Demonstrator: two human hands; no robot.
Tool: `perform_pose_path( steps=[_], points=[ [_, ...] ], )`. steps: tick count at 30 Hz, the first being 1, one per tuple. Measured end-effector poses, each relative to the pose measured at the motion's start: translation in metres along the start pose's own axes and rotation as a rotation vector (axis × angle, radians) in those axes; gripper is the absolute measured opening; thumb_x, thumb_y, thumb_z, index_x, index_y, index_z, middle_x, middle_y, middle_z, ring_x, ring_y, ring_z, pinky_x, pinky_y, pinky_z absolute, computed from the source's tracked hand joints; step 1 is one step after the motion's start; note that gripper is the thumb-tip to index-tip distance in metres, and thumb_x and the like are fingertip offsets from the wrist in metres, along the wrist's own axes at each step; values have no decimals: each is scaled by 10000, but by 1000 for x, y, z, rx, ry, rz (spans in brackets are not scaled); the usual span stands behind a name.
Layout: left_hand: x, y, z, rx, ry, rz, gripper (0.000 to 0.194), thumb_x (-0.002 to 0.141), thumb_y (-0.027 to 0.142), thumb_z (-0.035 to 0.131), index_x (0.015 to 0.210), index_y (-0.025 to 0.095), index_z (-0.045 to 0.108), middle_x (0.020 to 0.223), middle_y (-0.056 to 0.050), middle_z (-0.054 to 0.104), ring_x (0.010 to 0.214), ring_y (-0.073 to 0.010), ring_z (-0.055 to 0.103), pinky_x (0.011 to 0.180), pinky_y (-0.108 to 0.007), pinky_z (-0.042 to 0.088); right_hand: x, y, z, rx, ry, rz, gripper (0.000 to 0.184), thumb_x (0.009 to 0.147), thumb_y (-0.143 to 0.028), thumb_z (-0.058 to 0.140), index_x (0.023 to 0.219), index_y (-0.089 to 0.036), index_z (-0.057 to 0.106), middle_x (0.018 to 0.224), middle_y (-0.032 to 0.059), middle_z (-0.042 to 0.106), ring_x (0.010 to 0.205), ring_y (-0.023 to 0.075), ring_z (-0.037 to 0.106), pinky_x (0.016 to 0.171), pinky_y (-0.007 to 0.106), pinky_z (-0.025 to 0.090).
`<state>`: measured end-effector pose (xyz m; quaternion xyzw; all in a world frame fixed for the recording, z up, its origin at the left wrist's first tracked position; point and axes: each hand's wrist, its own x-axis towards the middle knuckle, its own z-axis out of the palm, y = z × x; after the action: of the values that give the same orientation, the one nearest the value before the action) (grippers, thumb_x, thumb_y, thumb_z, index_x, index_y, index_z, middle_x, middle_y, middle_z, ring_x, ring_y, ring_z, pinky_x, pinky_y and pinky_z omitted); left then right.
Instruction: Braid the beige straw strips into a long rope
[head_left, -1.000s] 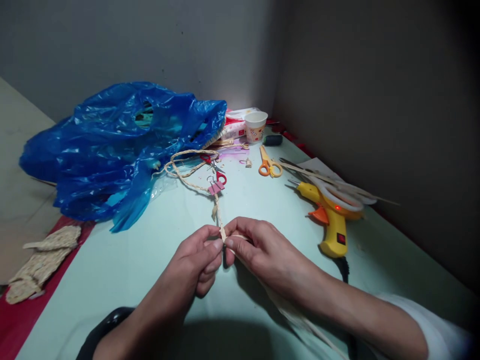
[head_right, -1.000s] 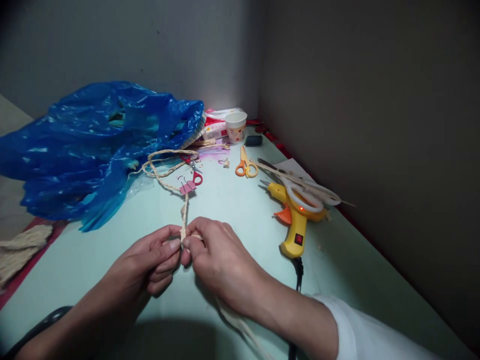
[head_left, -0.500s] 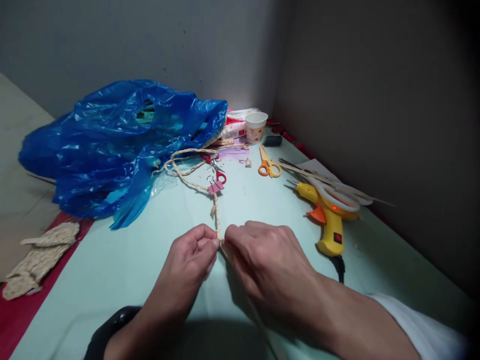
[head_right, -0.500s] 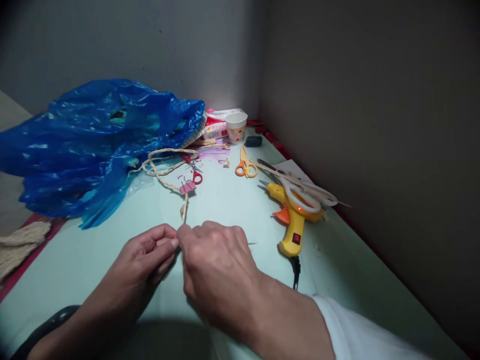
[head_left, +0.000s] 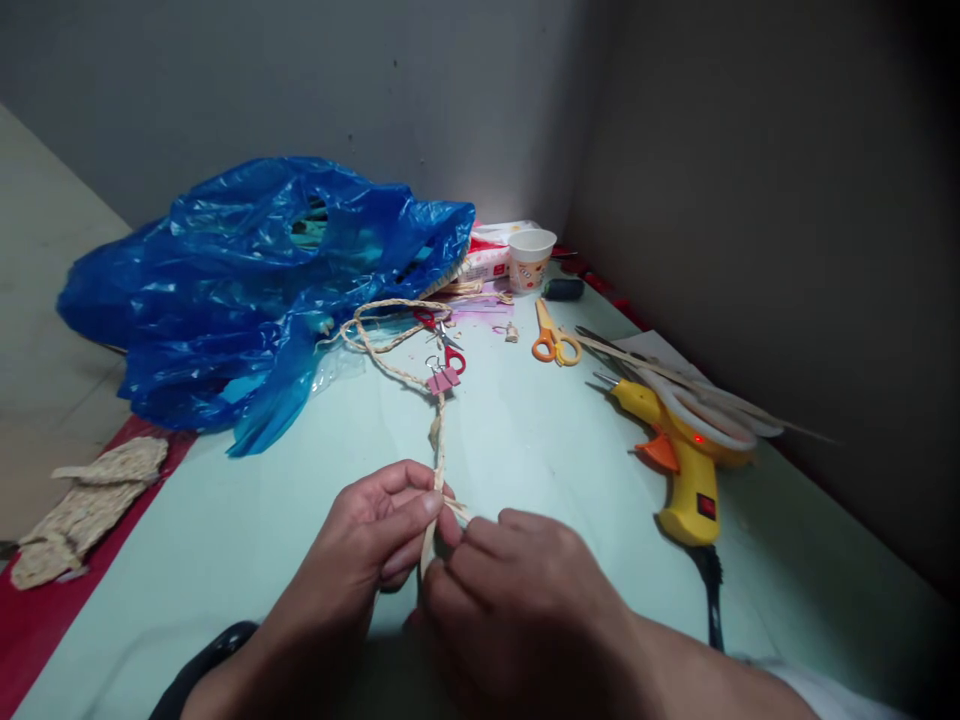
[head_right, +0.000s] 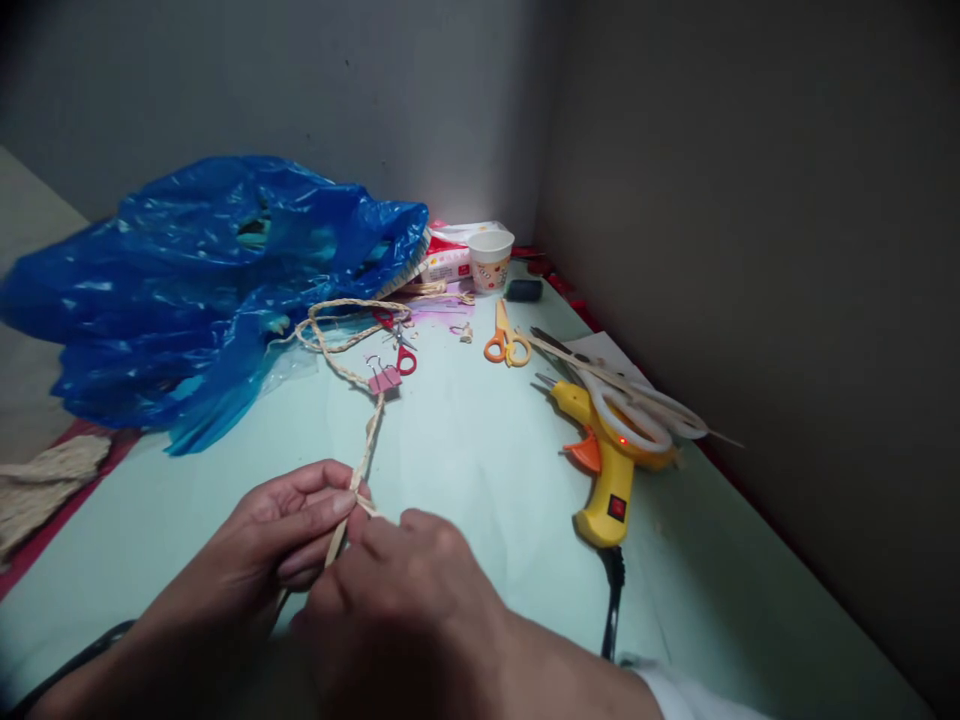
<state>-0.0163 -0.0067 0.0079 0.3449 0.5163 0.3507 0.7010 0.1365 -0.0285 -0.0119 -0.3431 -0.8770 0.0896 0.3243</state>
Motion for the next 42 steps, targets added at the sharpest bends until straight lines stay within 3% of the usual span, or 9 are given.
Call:
perform_pose_path(
  steps=[2,4,6,10,14,23,26,35,42],
  points=[
    [1,1,-2,-30,-18,-30,170,781,281,685,792,155,571,542,66,478,424,-13,163,410,-172,85,11,13,-14,177,-39,121,262,888,-207,502,653,-177,614,642,6,632,599,127,544,540,270,338],
    [1,2,-2,-38,-25,-54,172,788,280,680,797,148,572,549,63,471,436,-11,152,411,-165,73,24,28,-26,348,-25,449,263,916,-232,484,719,-177,650,687,8,646,619,110,550,566,236,362],
    [1,3,-1,-31,-26,-67,166,802,283,665,792,143,576,543,63,456,439,-10,149,413,-163,72,35,41,-31,550,-39,667,217,912,-269,498,832,-168,673,674,5,629,554,91,512,520,216,350],
    [2,4,1,-6,-17,-81,195,786,318,678,798,142,595,539,60,451,433,-12,151,416,-174,92,46,52,-19,1100,-242,885,242,892,-309,512,746,-145,613,511,-50,471,383,48,338,396,193,253],
    [1,4,1,22,23,-114,225,756,348,705,808,148,615,561,35,500,448,-23,198,436,-173,125,45,49,-6,1312,-210,914,195,838,-274,566,684,-154,550,505,-62,448,384,38,310,387,185,222],
    [0,5,3,195,113,-101,238,750,374,703,699,154,628,575,13,549,464,-57,382,460,-183,224,46,47,-13,839,-198,854,270,806,-321,549,597,-151,537,533,-41,429,487,68,329,437,237,213],
    [0,4,3,202,127,-69,232,744,365,713,698,153,633,578,8,557,512,-75,443,490,-176,256,43,48,-11,884,-200,847,263,830,-322,532,631,-152,558,541,-39,461,482,64,353,447,222,244],
    [0,4,4,185,127,-89,218,764,373,698,800,166,642,582,21,564,450,-44,378,467,-173,198,42,49,-7,1130,-217,928,171,839,-279,522,736,-156,582,547,-30,484,440,70,398,411,201,271],
    [2,0,1,184,145,-94,257,770,397,695,773,150,624,619,14,593,455,-36,414,466,-160,258,49,46,-13,1054,-207,942,44,774,-156,577,745,-137,604,572,-36,513,480,54,396,455,186,286]
  ],
)
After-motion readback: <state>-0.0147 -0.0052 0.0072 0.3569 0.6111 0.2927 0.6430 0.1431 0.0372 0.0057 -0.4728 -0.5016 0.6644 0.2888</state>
